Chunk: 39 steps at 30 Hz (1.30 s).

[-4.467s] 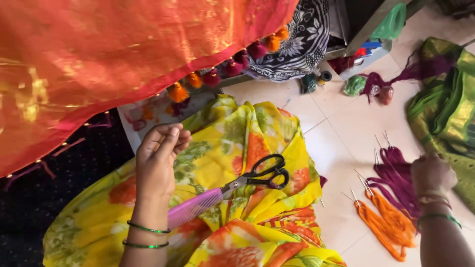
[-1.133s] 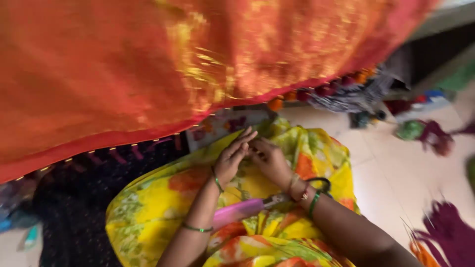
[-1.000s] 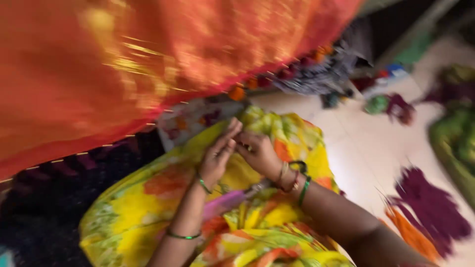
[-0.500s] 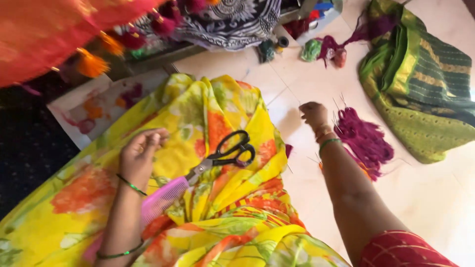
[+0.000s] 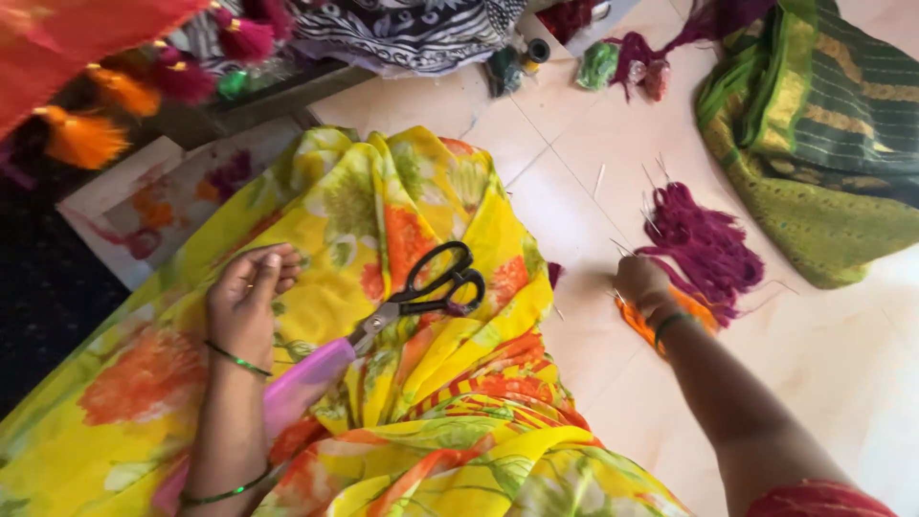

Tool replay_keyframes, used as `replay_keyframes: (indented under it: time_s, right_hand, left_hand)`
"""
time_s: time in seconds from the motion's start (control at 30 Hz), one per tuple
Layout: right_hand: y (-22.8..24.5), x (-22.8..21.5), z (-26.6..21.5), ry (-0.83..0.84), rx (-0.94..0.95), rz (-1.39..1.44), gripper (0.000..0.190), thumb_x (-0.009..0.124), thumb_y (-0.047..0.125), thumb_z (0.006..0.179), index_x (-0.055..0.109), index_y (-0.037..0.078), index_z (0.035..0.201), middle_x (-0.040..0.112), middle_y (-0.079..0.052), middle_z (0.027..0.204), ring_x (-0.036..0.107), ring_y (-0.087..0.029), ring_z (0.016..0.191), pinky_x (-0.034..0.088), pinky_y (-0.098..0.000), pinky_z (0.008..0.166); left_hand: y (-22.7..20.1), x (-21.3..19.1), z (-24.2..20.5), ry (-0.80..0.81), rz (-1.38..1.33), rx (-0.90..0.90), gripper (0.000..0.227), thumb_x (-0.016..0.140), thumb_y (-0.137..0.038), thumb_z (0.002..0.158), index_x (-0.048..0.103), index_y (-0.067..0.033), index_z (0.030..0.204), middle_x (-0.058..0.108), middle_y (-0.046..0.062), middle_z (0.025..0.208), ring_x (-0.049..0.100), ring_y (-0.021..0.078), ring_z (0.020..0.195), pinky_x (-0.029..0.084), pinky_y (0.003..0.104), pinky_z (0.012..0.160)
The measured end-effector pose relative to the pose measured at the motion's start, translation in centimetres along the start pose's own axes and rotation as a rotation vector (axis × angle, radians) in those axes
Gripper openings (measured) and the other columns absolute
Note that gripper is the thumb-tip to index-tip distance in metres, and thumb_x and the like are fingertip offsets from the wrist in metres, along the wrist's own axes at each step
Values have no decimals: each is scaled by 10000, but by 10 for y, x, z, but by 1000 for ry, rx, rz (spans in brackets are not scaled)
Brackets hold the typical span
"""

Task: Tying and trimming decorative tassels on the edge of a red and orange fabric.

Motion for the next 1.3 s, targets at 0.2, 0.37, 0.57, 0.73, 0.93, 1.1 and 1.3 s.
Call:
replay_keyframes:
  time_s: [0.2,0.37,0.57,0.73,0.93,1.1,1.3]
  right_hand:
    - [77,-8,-20,-269,41,150,257,554,200,926,802,151,883,784,-118,969,761,-270,909,611,-417,792]
    - [48,-20,-25,-229,162,189,291,522,206,976,804,136,985,793,-135,1068,779,-307,1005,626,-435,844]
    - [-47,-102,-85,-272,452,555,315,602,269,875,795,150,1093,758,-197,1151,722,-425,1048,575,-549,868]
    - [-41,-124,-66,-467,320,592,352,576,429,1005,736,125,1084,748,-209,1049,705,-443,970,561,-550,797]
    - [-15,-169,-83,-805,-41,753,149,675,244,971,730,126,1043,723,-187,995,697,-394,877,565,-476,763]
    - [-61,-108,-33,-684,55,799,177,696,276,929,746,118,991,744,-158,996,713,-375,873,568,-464,796]
    - [-117,-12,26,-525,389,710,262,670,315,924,781,87,992,740,-198,945,718,-373,894,568,-455,873]
  left_hand:
    - [24,-20,13,17,-64,111,250,631,-232,1038,702,-30,1169,755,61,1047,684,108,892,558,266,831]
    - [12,-11,6,38,-113,53,261,596,-219,1038,697,-19,1171,750,53,1034,700,113,910,552,271,825]
    - [1,-22,-3,-4,-203,43,258,603,-211,1032,697,-4,1155,741,43,1006,700,128,904,555,277,817]
    - [6,-26,4,19,-227,78,241,611,-215,1042,698,-11,1139,732,48,994,685,125,885,555,279,818]
    - [9,-21,-8,43,-284,39,229,606,-209,1061,679,-15,1159,716,54,1033,674,116,921,549,273,846]
    - [0,-29,-8,45,-316,39,213,602,-176,1065,671,-6,1173,718,69,1072,686,134,967,553,278,873]
    - [5,-27,-4,8,-221,13,204,595,-161,1074,666,2,1176,713,77,1078,683,140,961,555,277,866]
Point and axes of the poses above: each hand's wrist, its own z-axis towards the middle knuckle, its own x-axis out of the palm, y = z × x, the point moved 9 cm from there along z, towards the middle knuckle
